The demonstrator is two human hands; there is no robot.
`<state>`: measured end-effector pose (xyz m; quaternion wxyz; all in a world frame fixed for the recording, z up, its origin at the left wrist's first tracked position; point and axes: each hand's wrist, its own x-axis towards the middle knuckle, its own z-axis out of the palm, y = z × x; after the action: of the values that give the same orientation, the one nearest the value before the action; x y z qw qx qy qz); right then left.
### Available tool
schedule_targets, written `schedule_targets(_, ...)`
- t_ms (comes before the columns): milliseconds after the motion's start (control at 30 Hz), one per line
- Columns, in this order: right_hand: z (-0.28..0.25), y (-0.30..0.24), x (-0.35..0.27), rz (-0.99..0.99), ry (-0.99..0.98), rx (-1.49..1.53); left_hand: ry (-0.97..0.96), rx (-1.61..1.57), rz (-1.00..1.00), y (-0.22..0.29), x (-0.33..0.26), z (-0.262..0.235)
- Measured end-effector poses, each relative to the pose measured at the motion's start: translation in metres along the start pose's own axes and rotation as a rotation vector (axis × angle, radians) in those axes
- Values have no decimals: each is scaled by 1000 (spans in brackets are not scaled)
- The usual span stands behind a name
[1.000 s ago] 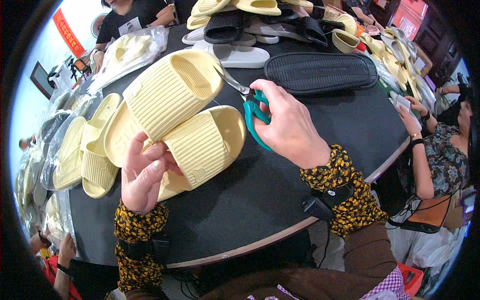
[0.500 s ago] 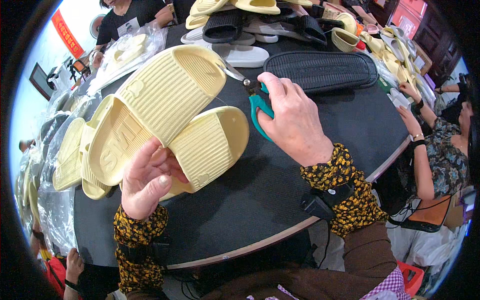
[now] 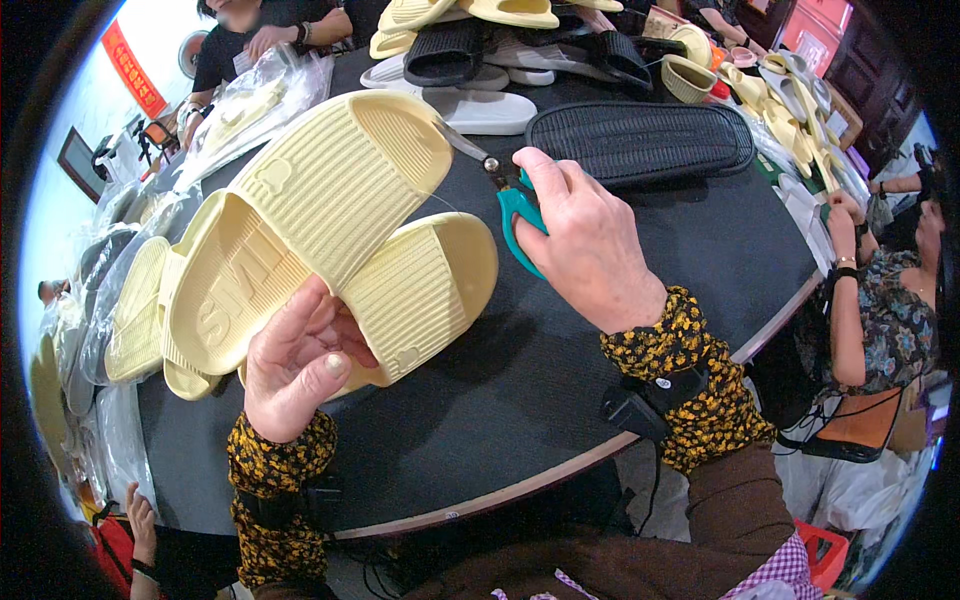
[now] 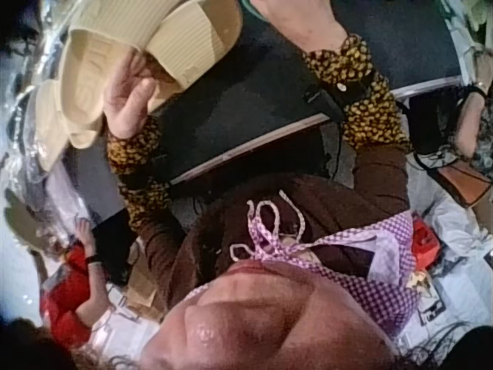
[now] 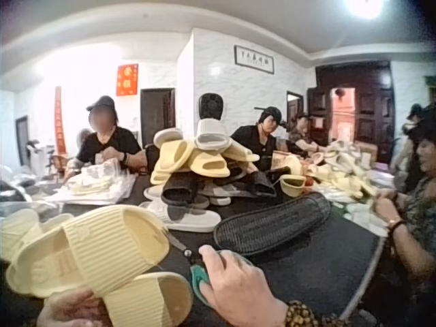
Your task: Trimming excess material or loose threads from foam sandals using a pair of snips.
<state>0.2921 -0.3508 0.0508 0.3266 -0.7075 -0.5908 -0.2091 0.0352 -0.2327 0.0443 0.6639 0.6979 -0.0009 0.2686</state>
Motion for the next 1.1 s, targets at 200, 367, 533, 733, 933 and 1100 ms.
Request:
schedule_targets(200,3,2,-1,-13,-24,34,16,-11,15,-2,0,0)
schedule_targets(367,2,3,2,20,46,106,52,-22,-15,0,1,0)
schedule_targets(533,2,6,5,-31,69,-16,49,-5,-11,-1,2,-1)
schedule_targets(733,1,6,5,-51,92,-46,10,7,-31,2,0,0)
schedule_targets(933,4,7,6,-56,126,-66,-22,9,-65,2,0,-1)
schedule_targets(1100,-2,4,8,-58,141,-63,-23,29,-42,6,0,2)
